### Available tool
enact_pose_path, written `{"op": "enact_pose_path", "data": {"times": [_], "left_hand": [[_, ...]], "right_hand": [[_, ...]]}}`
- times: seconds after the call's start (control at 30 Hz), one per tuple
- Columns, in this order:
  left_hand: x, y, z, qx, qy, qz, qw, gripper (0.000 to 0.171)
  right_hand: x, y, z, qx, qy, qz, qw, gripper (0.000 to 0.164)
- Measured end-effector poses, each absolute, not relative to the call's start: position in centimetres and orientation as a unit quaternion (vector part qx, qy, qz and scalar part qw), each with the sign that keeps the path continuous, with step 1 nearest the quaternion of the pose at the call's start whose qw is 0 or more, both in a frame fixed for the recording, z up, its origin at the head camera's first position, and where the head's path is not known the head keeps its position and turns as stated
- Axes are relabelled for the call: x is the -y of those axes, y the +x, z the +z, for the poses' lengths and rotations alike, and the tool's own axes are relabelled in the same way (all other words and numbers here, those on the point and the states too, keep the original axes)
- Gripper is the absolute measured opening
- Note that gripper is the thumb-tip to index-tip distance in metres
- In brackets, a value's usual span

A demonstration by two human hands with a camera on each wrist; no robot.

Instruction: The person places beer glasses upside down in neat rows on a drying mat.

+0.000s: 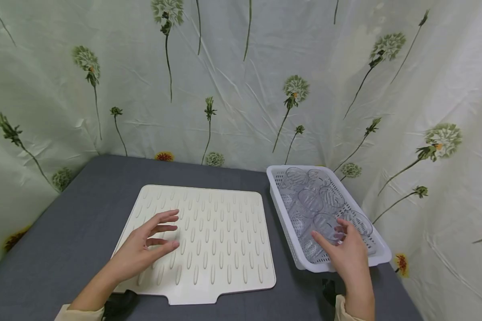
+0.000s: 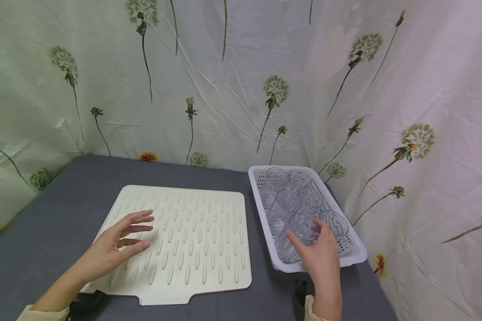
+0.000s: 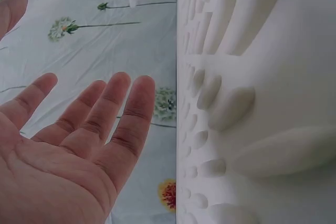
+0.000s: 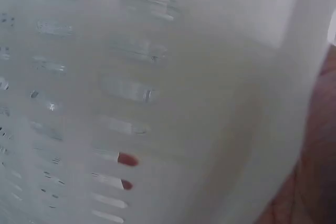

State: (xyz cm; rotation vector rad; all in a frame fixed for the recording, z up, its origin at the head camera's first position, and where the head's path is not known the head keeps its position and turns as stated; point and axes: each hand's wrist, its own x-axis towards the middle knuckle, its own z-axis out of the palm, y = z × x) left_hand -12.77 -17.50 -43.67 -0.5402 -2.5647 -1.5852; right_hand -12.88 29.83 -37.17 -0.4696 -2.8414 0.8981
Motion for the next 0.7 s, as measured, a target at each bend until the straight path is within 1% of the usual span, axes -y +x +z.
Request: {"op": "enact_pose_path", "data": {"times": [0.27,0.7], "left_hand": [[17.14,-12.83,-43.79,0.836,-0.173,-0.520,0.030,0.068],[16.46,-12.95,-43.86,0.837,-0.167,-0.520,0.027,0.067]], "right_hand": [[-30.22,-12.64,-37.20,0.922,-0.172,0.342,0.055,0.103],[-30.20,-12.33,-37.35,0.908,-0.190,0.364,0.080,0.096]]}}
